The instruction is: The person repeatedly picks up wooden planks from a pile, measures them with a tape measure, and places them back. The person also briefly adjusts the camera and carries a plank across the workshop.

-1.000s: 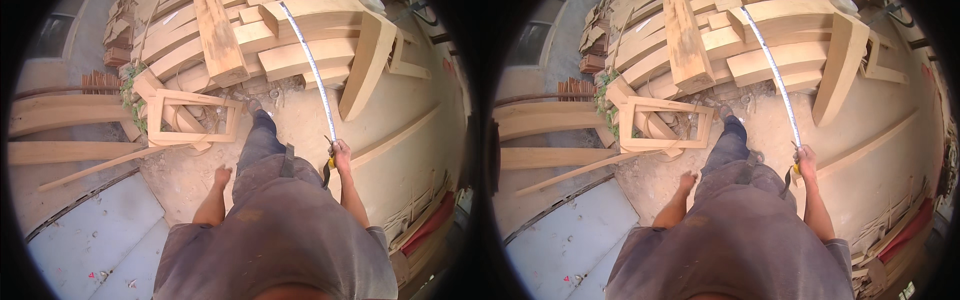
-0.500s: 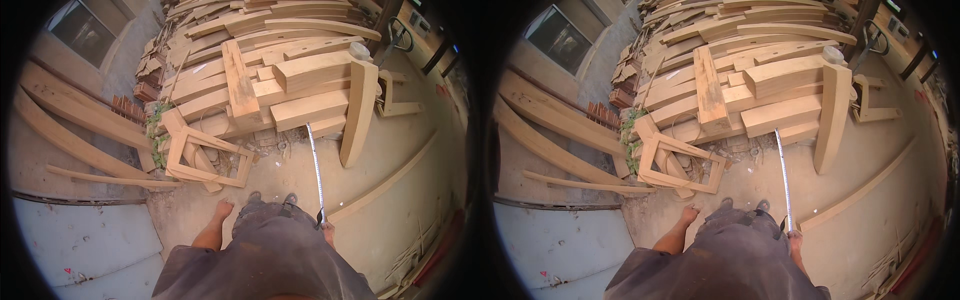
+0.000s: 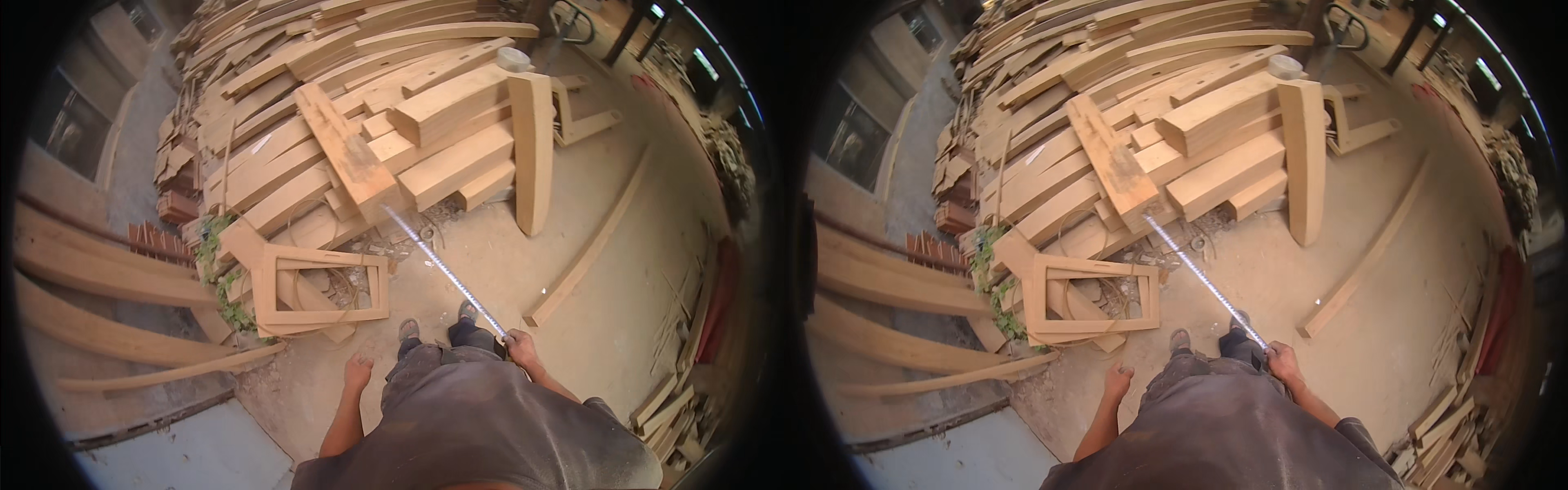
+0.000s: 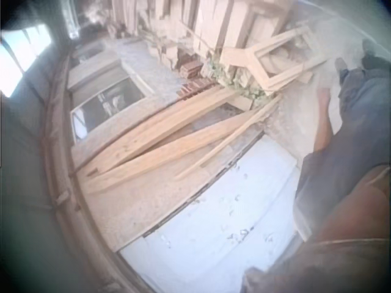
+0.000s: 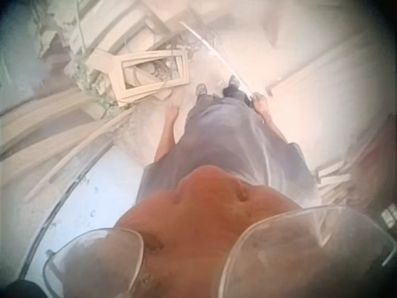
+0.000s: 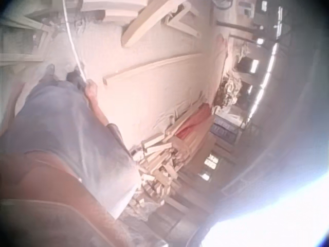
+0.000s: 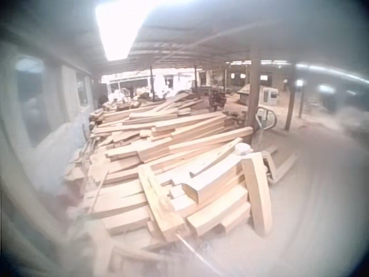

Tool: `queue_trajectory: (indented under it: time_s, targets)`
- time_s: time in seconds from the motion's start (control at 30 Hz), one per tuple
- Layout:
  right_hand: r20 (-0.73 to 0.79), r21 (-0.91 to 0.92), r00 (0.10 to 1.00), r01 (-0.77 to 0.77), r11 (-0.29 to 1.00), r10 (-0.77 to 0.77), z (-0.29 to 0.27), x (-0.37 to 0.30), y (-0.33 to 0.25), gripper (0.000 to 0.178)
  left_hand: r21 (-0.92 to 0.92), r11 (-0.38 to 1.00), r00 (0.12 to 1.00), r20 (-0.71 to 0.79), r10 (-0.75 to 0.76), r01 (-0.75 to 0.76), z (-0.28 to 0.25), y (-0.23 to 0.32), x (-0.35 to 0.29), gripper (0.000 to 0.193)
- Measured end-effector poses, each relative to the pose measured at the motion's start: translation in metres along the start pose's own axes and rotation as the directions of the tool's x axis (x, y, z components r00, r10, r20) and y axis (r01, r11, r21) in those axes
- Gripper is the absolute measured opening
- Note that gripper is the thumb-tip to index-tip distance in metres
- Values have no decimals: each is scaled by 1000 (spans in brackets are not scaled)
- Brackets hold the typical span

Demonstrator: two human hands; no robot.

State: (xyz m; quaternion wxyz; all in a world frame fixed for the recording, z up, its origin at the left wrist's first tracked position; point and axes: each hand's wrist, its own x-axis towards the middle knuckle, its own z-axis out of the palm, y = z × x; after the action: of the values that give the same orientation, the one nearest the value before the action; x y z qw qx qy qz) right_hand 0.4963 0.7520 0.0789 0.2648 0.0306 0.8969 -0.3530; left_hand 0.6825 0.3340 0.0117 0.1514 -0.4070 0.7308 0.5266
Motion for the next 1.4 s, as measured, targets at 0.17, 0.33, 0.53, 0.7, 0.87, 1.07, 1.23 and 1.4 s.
queue_trajectory:
  time_s: [0.17, 0.33, 0.53, 0.7, 0.87, 1.07, 1.23, 1.4]
  targets:
    - [29, -110, 999, 33, 993, -30, 25, -51, 5, 14, 32, 995, 994, 60, 88, -91, -13, -31, 13, 63]
    - [-37, -6, 979, -202, 979, 202, 41, -110, 6, 17, -244, 894, 925, -33, 379, -375, -46, 90, 40, 62]
    - [-119, 165, 955, -251, 954, 272, 57, -161, 55, 19, -412, 367, 512, -330, 793, -834, -134, 289, -33, 56]
    - [-134, 331, 928, -288, 898, 347, 81, -219, 128, 17, -268, -362, -226, -428, 875, -893, -161, 374, -155, 55]
    - [-203, 219, 894, -356, 909, 399, 76, -294, 132, 19, -306, -638, -633, -131, 763, -707, -165, 400, -257, 57]
    - [-174, 303, 846, -442, 844, 505, 120, -342, 178, 18, -308, -668, -704, 8, 710, -677, -149, 403, -324, 55]
    - [-169, 191, 841, -483, 854, 514, 148, -390, 201, 19, -300, -629, -662, 11, 749, -717, -133, 410, -312, 54]
    - [-208, 24, 906, -372, 928, 369, 143, -361, 222, 23, -176, -635, -639, -45, 768, -752, -164, 462, -296, 53]
